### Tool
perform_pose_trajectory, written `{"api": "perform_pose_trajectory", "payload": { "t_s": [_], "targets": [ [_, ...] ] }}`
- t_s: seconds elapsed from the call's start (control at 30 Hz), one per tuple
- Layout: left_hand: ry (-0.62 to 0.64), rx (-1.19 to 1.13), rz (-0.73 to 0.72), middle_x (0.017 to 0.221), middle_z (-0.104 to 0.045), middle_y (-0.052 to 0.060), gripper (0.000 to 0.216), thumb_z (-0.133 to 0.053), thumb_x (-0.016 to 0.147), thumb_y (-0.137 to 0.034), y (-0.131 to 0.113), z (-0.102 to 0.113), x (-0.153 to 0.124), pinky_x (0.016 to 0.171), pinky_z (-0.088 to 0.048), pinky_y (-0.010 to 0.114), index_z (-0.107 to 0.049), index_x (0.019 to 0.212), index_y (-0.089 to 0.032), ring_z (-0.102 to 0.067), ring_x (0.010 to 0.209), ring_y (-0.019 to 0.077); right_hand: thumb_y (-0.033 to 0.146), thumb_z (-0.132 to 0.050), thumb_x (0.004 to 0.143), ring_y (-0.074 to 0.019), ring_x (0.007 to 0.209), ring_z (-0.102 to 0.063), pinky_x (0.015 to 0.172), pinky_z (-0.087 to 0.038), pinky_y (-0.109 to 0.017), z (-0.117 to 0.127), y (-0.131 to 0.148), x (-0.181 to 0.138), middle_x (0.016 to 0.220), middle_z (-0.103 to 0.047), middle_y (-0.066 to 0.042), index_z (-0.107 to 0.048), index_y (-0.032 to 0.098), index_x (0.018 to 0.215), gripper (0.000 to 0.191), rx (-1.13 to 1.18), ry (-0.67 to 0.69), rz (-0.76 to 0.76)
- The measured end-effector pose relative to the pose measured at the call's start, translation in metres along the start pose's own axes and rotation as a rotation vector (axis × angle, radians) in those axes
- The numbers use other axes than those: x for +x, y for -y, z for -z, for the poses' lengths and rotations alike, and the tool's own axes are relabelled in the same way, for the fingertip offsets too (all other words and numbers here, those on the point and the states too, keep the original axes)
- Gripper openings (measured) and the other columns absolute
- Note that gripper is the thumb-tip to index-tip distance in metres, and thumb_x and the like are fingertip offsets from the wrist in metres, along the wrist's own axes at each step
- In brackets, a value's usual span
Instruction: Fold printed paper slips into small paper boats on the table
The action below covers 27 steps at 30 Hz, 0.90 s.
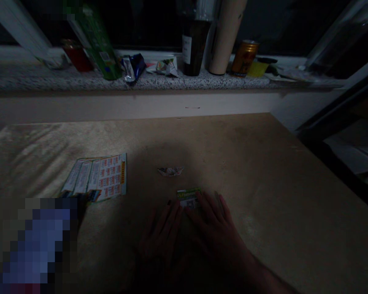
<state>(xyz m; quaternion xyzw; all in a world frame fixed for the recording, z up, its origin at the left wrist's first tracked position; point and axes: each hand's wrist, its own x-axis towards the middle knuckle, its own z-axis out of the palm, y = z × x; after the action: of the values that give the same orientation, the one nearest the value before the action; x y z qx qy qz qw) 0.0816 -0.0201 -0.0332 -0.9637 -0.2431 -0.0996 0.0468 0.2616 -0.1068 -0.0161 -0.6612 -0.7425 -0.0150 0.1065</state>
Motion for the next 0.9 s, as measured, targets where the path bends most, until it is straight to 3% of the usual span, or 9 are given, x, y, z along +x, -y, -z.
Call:
{"api": "perform_pose_trajectory", "payload": {
  "t_s": [0.27,0.43,0.63,0.9],
  "targets": [
    [0.028,-0.026,0.014,0.141,-0.039,0.012,0.075,-0.032,0.084,-0.065,0.0,0.009,0.002,0.11,0.001,0.049,-0.043,0.135,-0.011,-0.031,0.131,0.03,0.03,-0.046,0.09,-0.0245,0.135,-0.026,0.112,-0.005,-0.056,0.005,-0.006,-0.005,0.141,-0.042,-0.003,-0.033,0.019,0.139,0.053,0.035,0.003,0.02],
    [0.013,0.018,0.018,0.141,-0.039,0.011,0.079,-0.028,0.083,-0.069,-0.001,0.002,0.002,0.109,0.0,0.053,-0.045,0.134,-0.01,-0.032,0.13,0.0312,0.03,-0.043,0.091,-0.0215,0.133,-0.031,0.114,-0.004,-0.051,0.012,-0.009,-0.004,0.142,-0.04,-0.005,-0.028,0.015,0.141,0.055,0.105,0.039,0.049],
    [-0.004,0.044,0.015,0.142,-0.038,0.009,0.077,-0.028,0.084,-0.067,-0.001,0.001,0.001,0.109,0.0,0.054,-0.046,0.134,-0.012,-0.032,0.13,0.0322,0.029,-0.044,0.091,-0.0209,0.132,-0.033,0.113,0.006,-0.049,0.011,-0.01,-0.011,0.139,-0.043,-0.005,-0.034,0.014,0.138,0.05,0.046,-0.034,-0.007],
    [-0.051,0.009,-0.04,0.139,-0.043,0.012,0.067,-0.03,0.088,-0.059,0.0,0.016,0.009,0.11,-0.002,0.051,-0.047,0.132,-0.012,-0.035,0.129,0.0292,0.029,-0.043,0.092,-0.0216,0.132,-0.033,0.113,-0.001,-0.054,0.008,-0.016,-0.011,0.139,-0.045,-0.004,-0.036,0.019,0.137,0.047,0.072,-0.022,-0.007]
  ]
}}
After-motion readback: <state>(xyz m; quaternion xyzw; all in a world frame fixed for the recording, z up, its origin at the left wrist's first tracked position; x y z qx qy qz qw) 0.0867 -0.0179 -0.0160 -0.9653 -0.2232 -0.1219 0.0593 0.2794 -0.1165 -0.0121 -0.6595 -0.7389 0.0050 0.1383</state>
